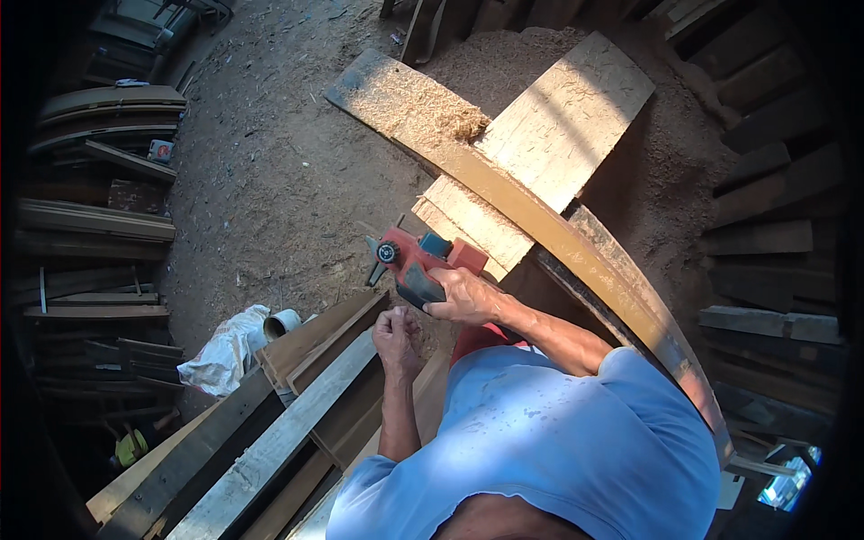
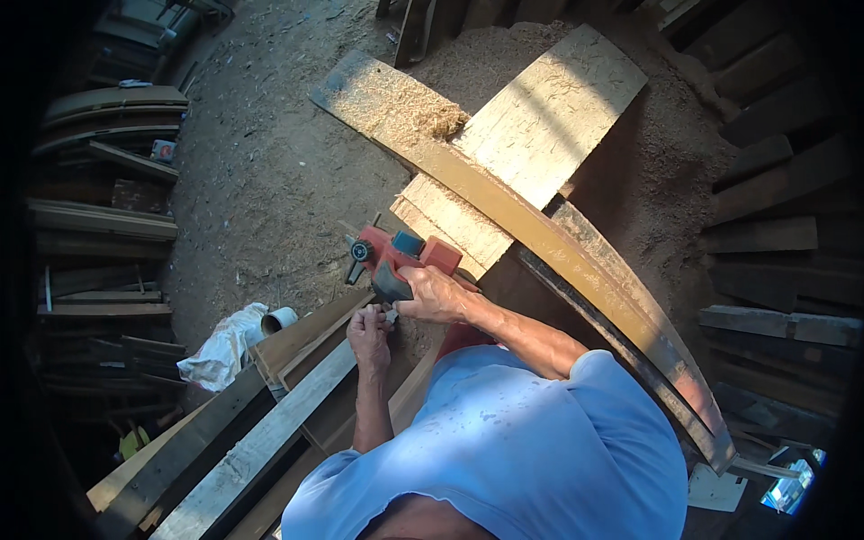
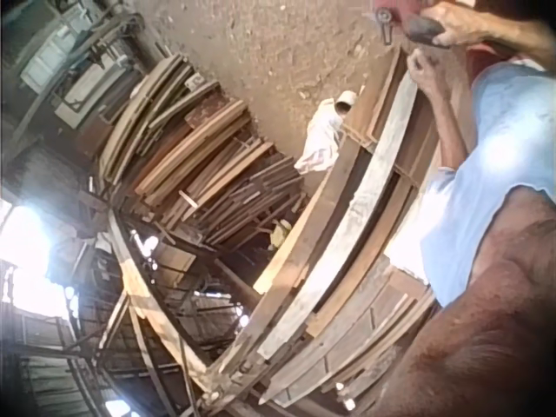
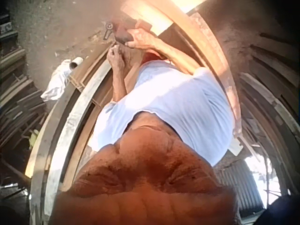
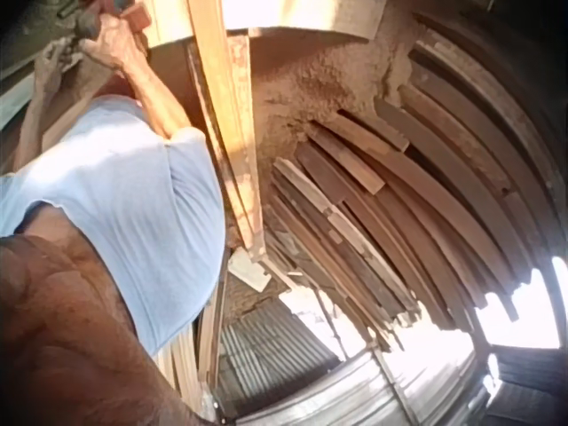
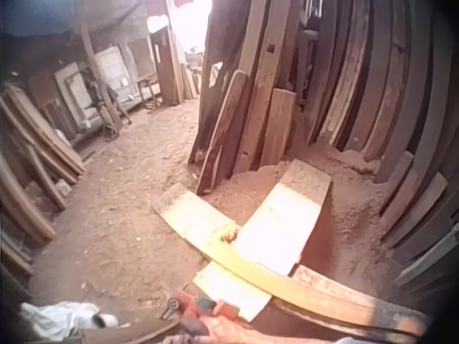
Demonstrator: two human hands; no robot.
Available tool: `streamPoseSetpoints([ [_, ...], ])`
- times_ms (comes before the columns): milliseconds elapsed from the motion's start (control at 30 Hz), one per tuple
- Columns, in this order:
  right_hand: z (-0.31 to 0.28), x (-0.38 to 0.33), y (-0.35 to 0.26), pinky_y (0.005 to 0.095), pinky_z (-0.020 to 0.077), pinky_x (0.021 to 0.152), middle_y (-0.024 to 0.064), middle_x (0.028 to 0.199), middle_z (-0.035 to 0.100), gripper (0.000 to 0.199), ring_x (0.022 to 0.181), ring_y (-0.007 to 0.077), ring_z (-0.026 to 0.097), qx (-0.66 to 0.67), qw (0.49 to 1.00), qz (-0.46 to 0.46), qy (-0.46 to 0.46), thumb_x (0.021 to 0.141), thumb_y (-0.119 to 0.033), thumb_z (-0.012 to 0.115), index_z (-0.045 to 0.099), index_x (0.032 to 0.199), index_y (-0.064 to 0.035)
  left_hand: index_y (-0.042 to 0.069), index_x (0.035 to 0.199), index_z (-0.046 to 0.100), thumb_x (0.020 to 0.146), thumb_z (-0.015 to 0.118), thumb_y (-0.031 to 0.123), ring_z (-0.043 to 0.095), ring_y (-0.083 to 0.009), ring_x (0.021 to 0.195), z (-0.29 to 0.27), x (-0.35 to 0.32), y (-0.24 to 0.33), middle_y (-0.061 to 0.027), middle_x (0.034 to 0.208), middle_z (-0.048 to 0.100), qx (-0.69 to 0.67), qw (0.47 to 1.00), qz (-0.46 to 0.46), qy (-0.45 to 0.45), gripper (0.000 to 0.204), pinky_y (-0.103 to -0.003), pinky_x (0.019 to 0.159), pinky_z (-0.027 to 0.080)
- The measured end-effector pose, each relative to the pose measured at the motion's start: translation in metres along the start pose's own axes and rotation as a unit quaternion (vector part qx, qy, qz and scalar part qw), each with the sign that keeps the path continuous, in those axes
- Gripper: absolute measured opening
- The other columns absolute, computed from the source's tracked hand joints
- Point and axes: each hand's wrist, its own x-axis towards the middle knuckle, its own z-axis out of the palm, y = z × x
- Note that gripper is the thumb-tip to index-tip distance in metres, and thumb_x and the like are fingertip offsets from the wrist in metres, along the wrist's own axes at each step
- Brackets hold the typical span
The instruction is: The person sands a wooden panel and a smaller wooden block using a power sander, then fits the block into a groove on the panel.
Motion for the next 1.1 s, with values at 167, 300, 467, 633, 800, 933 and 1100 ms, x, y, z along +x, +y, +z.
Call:
streamPoseSetpoints([
  [167,0.017,-0.059,-0.004,0.0439,0.0551,0.070,0.0236,0.081,0.068,0.042,0.077,0.0346,0.071,-0.020,0.998,0.017,-0.065,0.085,-0.025,0.074,0.059,0.114,0.0015,0.004,0.127,0.050,0.102,0.063,0.036,0.066,-0.0155,0.076,0.043,-0.098,0.012,-0.0087,0.093,0.068,-0.091,0.995,-0.024,-0.023,0.043,-0.029,0.067,0.055],
  [300,0.047,-0.113,0.028,0.0464,0.0543,0.071,0.0236,0.079,0.068,0.051,0.079,0.0379,0.071,0.035,0.997,-0.062,0.031,0.081,-0.031,0.072,0.058,0.111,0.0081,0.005,0.146,0.021,0.098,0.066,0.046,0.067,-0.0195,0.095,0.082,-0.145,-0.017,-0.0124,0.121,0.059,-0.167,0.982,-0.005,-0.092,0.077,-0.032,0.080,0.059],
  [467,0.034,-0.189,0.035,0.0461,0.0556,0.081,0.0286,0.097,0.069,0.052,0.093,0.0404,0.071,0.007,0.999,0.045,-0.014,0.083,-0.030,0.070,0.057,0.119,0.0065,0.009,0.146,0.030,0.098,0.065,0.050,0.064,-0.0207,0.107,0.101,-0.170,-0.068,-0.0104,0.125,0.057,-0.171,0.973,-0.089,-0.125,0.072,-0.042,0.091,0.056],
  [633,0.038,-0.243,0.056,0.0512,0.0530,0.086,0.0307,0.100,0.067,0.057,0.097,0.0463,0.067,-0.056,0.995,0.069,0.050,0.078,-0.022,0.067,0.053,0.126,0.0050,0.008,0.141,0.038,0.096,0.066,0.051,0.065,-0.0218,0.108,0.122,-0.198,-0.081,-0.0112,0.124,0.059,-0.167,0.945,-0.168,-0.226,0.069,-0.043,0.090,0.058],
  [800,0.057,-0.252,0.052,0.0570,0.0515,0.081,0.0338,0.099,0.065,0.041,0.093,0.0500,0.066,-0.128,0.981,0.142,0.002,0.076,-0.012,0.062,0.052,0.111,0.0062,0.006,0.134,0.048,0.094,0.071,0.046,0.067,-0.0226,0.105,0.134,-0.199,-0.104,-0.0098,0.119,0.064,-0.156,0.965,-0.130,-0.165,0.061,-0.042,0.088,0.060],
  [933,0.077,-0.250,0.051,0.0565,0.0532,0.081,0.0310,0.099,0.067,0.040,0.091,0.0479,0.068,-0.171,0.973,0.151,0.027,0.080,-0.011,0.057,0.051,0.116,0.0065,0.005,0.132,0.053,0.096,0.071,0.039,0.064,-0.0242,0.114,0.119,-0.175,-0.122,-0.0093,0.122,0.063,-0.240,0.934,-0.181,-0.193,0.053,-0.043,0.096,0.056],
  [1100,0.106,-0.238,0.068,0.0555,0.0523,0.087,0.0325,0.108,0.065,0.041,0.103,0.0473,0.066,-0.143,0.978,0.145,0.045,0.082,-0.011,0.055,0.049,0.117,0.0091,0.005,0.130,0.056,0.100,0.062,0.042,0.063,-0.0297,0.117,0.110,-0.164,-0.121,-0.0149,0.128,0.062,-0.280,0.908,-0.234,-0.208,0.048,-0.049,0.104,0.051],
])
